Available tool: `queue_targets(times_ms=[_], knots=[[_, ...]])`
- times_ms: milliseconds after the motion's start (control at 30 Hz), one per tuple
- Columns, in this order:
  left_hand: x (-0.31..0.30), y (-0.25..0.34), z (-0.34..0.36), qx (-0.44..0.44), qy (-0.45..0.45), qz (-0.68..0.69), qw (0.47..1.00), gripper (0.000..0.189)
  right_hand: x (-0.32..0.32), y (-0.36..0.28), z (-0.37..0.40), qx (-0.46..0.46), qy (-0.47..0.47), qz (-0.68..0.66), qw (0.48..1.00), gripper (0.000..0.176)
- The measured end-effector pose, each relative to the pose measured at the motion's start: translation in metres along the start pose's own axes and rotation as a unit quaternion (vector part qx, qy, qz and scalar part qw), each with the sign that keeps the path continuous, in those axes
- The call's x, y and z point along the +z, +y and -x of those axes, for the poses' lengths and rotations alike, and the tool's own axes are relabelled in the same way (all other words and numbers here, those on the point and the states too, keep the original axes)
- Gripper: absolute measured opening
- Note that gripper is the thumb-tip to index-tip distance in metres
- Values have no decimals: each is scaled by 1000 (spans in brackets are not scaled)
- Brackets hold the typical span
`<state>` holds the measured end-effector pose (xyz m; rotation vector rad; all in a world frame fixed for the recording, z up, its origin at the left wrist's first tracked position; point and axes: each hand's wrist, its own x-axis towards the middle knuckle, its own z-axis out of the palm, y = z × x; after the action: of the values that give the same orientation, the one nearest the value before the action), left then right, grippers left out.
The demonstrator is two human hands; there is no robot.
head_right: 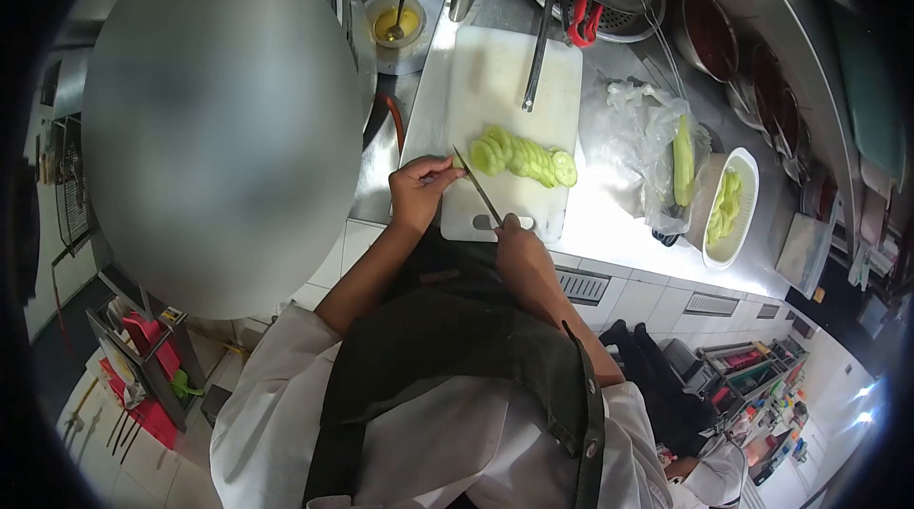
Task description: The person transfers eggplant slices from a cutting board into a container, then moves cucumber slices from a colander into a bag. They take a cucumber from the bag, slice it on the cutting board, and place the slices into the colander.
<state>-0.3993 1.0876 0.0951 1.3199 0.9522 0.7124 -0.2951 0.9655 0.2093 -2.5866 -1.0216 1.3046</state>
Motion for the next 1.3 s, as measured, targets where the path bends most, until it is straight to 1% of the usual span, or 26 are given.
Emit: queue_targets(times_ms=[67,167,267,367,433,500,567,633,700,767,800,833,867,900,933,967,1000,1033,1067,1100,1133,1167,1200,1233,1267,1300], knots=[[-1,3,-1,-15,-6,-7,1000,13,-2,-6,-3,5,-10,11,1000,20],[0,-5,-2,-3,-4,4,1000,14,11,-4,-17,-14,6,33,999,19],[0,-5,-1,23,-11,-4,1000,14,28,1,-39,-53,19,19,998,21],[0,0,-1,8,-2,-8,1000,18,38,3,-50,-47,43,15,998,22],[-1,1,0,8,-6,-36,999,24,31,16,-58,-31,-46,-102,993,24],[0,6,-2,29,-16,-58,998,31,14,32,-57,-16,-121,-164,979,28],[-4,13,-2,60,-34,-85,994,38,-2,48,-35,1,-190,-176,966,34],[-7,10,0,75,-87,-103,988,39,-16,66,-9,10,-214,-175,961,31],[-11,14,3,82,-120,-118,982,38,-35,70,19,-60,-89,-209,972,26],[-13,10,13,105,-102,-74,986,35,-46,92,17,141,-32,-237,961,25],[-20,12,22,119,-90,-95,984,36,-47,106,8,81,62,-208,973,28],[-32,13,34,130,-72,-120,982,36,-44,134,-8,15,151,-181,972,31],[-48,16,47,85,-63,-135,985,36,-34,183,-43,-46,217,-94,971,31],[-69,19,61,38,-48,-148,987,36,-25,233,-79,-94,294,11,951,32],[-93,12,77,46,8,-153,987,35,-16,281,-113,-123,376,111,912,32],[-121,-9,92,22,77,-166,983,34,-20,281,-134,-174,400,167,884,32],[-153,-35,112,-1,141,-173,975,34,-38,230,-121,-59,300,77,949,38],[-189,-60,127,5,218,-223,950,33,-57,176,-96,68,189,-6,980,44],[-228,-65,136,-55,260,-301,916,34,-51,178,-107,35,234,17,971,41],[-271,-104,147,-67,326,-297,895,49,-45,190,-117,8,282,38,959,39],[-292,-91,145,-57,338,-333,878,57,-42,199,-122,-15,333,59,941,36],[-307,-79,144,-47,344,-367,863,66,-44,187,-114,-19,345,63,936,37],[-321,-92,147,33,348,-449,822,70,-47,164,-101,-16,362,69,929,38],[-327,-111,142,117,345,-514,776,75,-45,168,-102,-96,410,44,906,41],[-324,-120,140,92,328,-495,799,72,-51,154,-91,-123,376,41,918,46],[-308,-129,137,71,307,-474,822,69,-54,135,-82,-87,318,-52,943,47]])
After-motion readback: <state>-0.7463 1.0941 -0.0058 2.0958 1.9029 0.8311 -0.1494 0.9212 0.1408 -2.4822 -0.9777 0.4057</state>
